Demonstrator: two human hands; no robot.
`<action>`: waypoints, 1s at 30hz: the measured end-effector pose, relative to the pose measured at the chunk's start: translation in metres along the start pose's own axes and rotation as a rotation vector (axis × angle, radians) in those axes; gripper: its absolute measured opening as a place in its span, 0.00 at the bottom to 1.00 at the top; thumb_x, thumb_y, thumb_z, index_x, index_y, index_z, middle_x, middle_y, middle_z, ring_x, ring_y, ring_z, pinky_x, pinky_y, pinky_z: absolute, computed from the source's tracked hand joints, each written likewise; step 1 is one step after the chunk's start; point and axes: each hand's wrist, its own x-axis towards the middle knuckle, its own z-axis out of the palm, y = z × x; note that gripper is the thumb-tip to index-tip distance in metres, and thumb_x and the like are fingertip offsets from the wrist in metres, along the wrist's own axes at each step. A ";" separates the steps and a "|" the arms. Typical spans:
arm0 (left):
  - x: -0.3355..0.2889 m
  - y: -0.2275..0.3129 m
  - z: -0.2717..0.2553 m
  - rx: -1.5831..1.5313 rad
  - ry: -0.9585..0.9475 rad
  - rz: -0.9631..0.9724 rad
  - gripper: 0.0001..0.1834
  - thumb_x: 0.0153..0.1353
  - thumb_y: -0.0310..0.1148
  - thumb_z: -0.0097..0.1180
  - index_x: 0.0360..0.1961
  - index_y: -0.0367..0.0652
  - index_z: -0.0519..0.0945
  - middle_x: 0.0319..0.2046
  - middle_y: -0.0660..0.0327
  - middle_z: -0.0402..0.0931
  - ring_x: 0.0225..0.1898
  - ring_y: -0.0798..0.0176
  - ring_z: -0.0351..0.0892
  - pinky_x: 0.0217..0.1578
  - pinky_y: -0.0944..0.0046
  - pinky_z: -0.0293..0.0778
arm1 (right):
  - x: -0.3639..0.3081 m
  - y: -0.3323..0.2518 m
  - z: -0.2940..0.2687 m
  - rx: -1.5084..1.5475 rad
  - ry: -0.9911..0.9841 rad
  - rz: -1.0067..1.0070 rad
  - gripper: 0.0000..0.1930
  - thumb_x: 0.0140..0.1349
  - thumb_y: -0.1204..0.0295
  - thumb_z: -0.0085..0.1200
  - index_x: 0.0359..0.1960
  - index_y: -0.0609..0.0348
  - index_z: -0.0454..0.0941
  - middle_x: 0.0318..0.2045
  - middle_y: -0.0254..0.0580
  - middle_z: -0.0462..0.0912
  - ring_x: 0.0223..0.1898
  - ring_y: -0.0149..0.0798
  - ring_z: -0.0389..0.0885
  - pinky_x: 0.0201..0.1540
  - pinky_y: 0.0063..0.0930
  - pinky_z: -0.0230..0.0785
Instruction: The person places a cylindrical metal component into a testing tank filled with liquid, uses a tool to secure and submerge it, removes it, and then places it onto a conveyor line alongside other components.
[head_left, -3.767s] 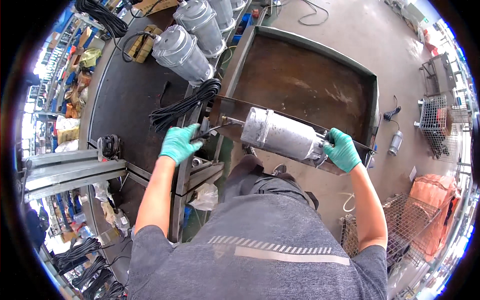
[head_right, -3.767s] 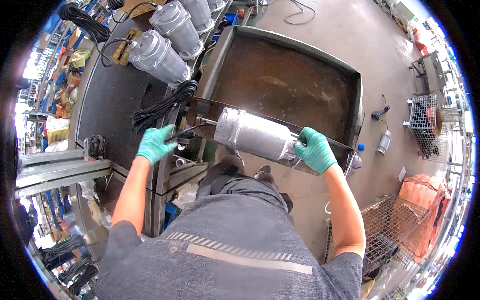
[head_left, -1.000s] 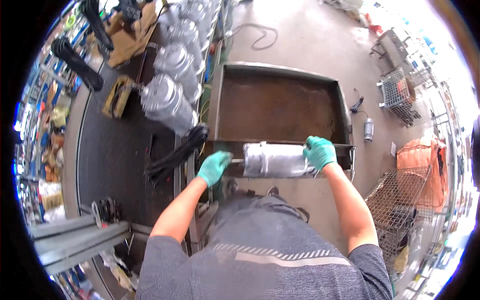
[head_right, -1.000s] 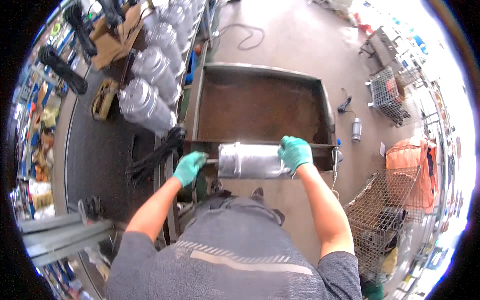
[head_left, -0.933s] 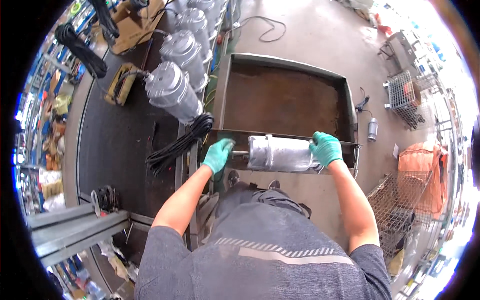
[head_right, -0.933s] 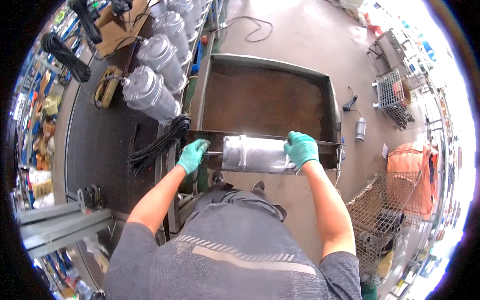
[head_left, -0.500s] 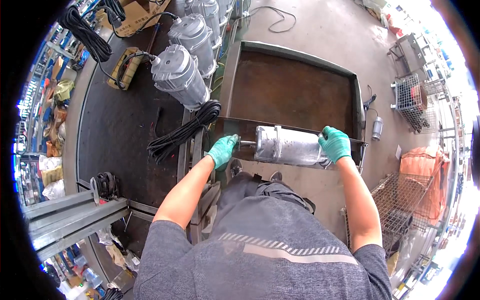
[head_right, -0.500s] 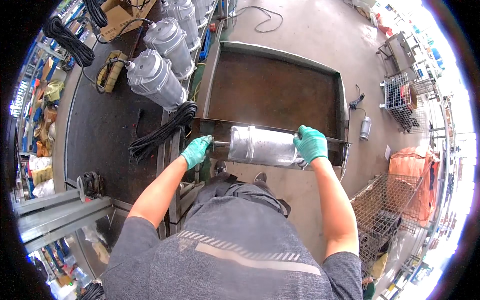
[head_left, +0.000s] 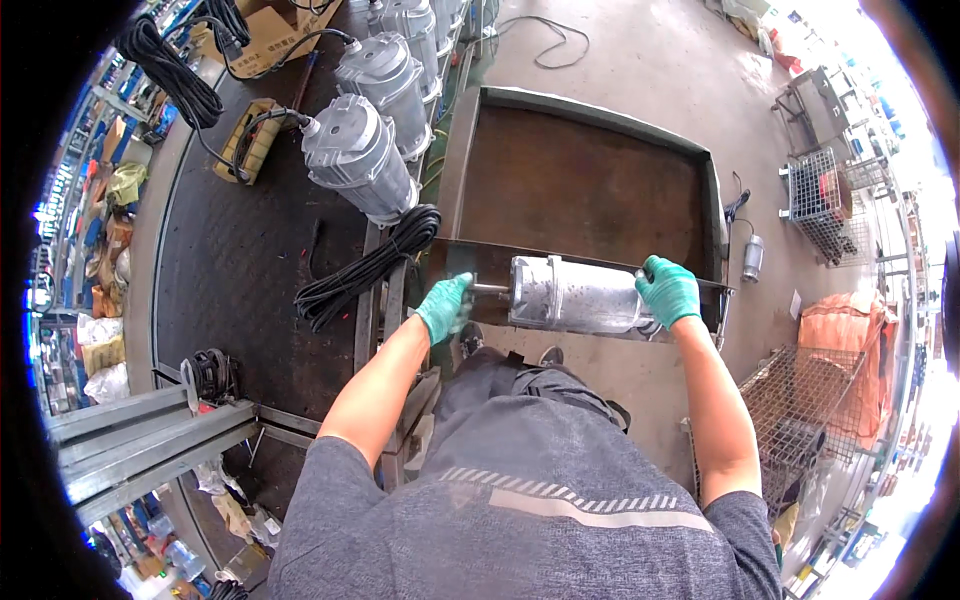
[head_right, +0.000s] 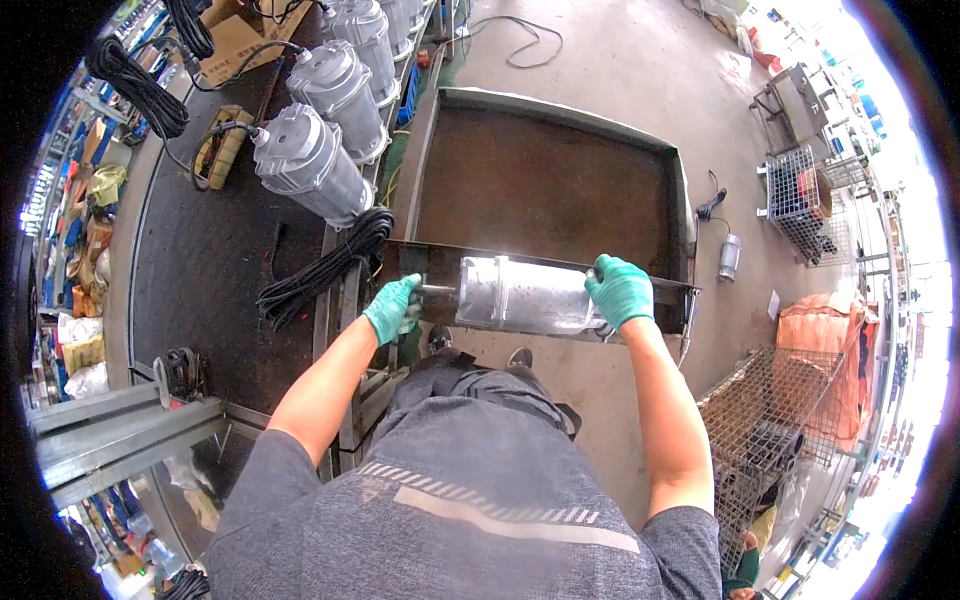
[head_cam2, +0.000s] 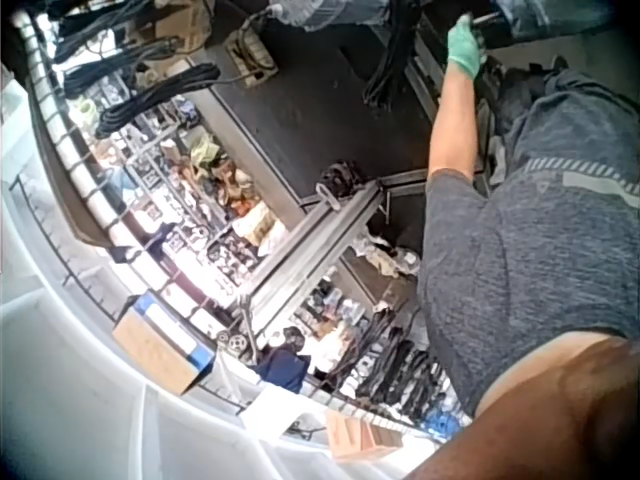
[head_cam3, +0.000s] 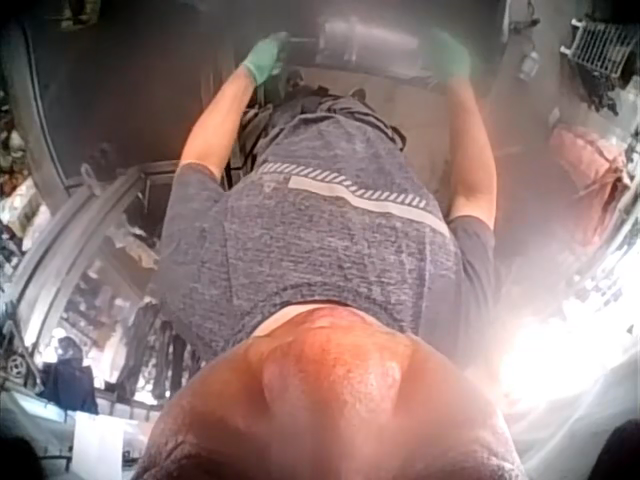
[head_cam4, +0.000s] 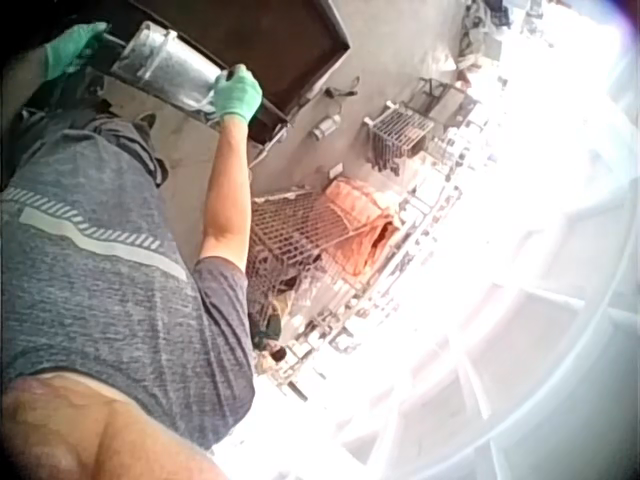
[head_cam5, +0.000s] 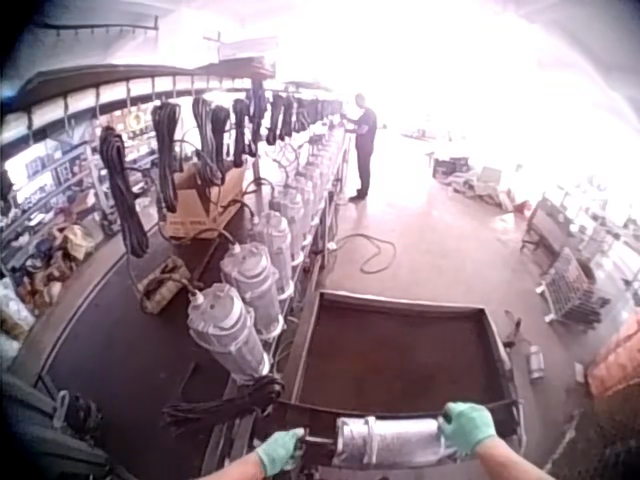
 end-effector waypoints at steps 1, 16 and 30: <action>0.005 0.000 0.000 -0.094 0.089 -0.074 0.19 0.74 0.57 0.51 0.31 0.58 0.74 0.18 0.72 0.66 0.13 0.69 0.57 0.15 0.65 0.53 | -0.001 0.000 0.002 0.011 -0.004 0.002 0.11 0.64 0.59 0.61 0.34 0.52 0.82 0.34 0.48 0.87 0.38 0.54 0.86 0.42 0.47 0.79; 0.006 -0.017 0.030 0.699 0.254 0.777 0.21 0.74 0.46 0.58 0.63 0.51 0.75 0.36 0.57 0.84 0.28 0.61 0.80 0.32 0.59 0.77 | 0.016 0.000 -0.040 0.057 -0.204 0.040 0.19 0.69 0.53 0.56 0.44 0.58 0.81 0.45 0.54 0.85 0.49 0.56 0.84 0.54 0.49 0.76; -0.061 0.021 0.098 1.223 0.285 0.556 0.39 0.64 0.57 0.64 0.75 0.68 0.67 0.44 0.44 0.86 0.43 0.38 0.86 0.49 0.44 0.79 | -0.002 -0.017 -0.065 -0.187 -0.475 0.211 0.23 0.71 0.50 0.46 0.43 0.52 0.91 0.45 0.49 0.90 0.49 0.52 0.89 0.52 0.44 0.80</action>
